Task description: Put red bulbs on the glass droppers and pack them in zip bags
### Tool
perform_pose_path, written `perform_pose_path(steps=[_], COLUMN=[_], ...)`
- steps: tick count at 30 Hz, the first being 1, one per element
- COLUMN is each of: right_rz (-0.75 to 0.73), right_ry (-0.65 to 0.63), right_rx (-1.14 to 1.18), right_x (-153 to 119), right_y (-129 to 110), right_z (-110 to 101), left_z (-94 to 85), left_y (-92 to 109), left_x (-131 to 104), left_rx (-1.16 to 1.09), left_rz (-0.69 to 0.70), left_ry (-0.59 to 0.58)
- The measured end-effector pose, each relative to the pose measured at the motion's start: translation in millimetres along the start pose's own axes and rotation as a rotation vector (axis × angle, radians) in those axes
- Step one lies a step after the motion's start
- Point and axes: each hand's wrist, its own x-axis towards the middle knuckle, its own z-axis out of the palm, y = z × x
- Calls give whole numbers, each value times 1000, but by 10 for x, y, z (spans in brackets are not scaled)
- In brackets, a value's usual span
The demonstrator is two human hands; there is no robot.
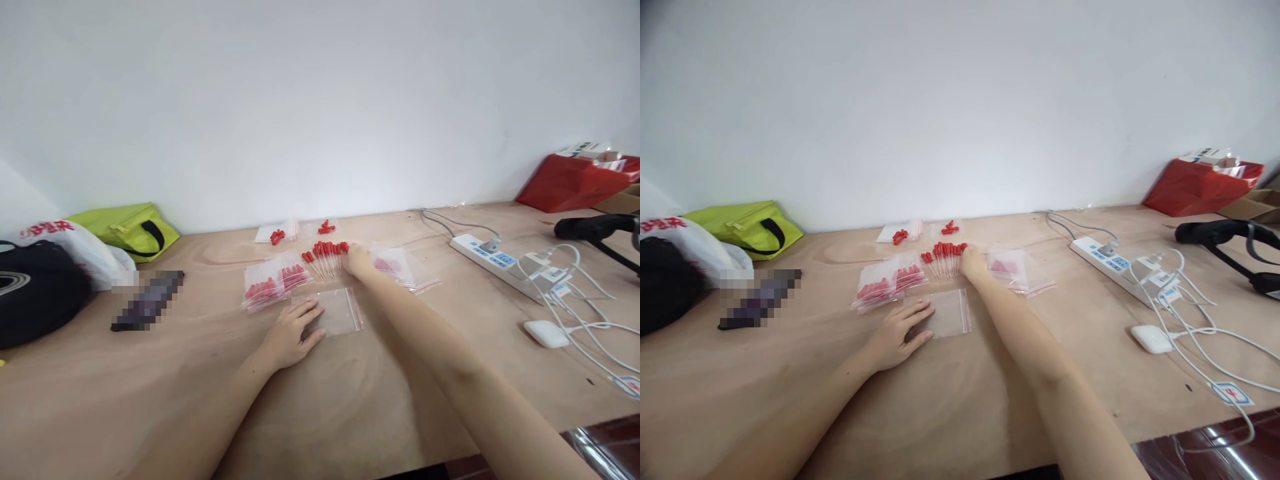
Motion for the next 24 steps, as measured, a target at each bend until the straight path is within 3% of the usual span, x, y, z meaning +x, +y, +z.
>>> perform_pose_path(steps=[3,6,9,13,16,19,24], right_rz=[49,-1,-73,13,21,35,63], right_ry=[56,121,210,176,292,369,318], right_rx=[-31,44,313,768,1003,1086,1107], right_x=[-44,-177,-420,-802,-987,-1045,-1030], right_y=[-13,39,176,384,473,494,450], right_z=[-49,-126,-183,-155,-95,-52,-14], left_z=[9,8,0,-3,0,2,12], left_y=[2,-3,1,5,2,-4,-17], left_x=[5,4,4,9,15,20,18], left_rx=[-3,-2,-3,15,28,39,30], left_rz=[-3,-9,-19,-25,-27,-37,-37], left_ry=[5,4,0,-10,-7,-13,-5])
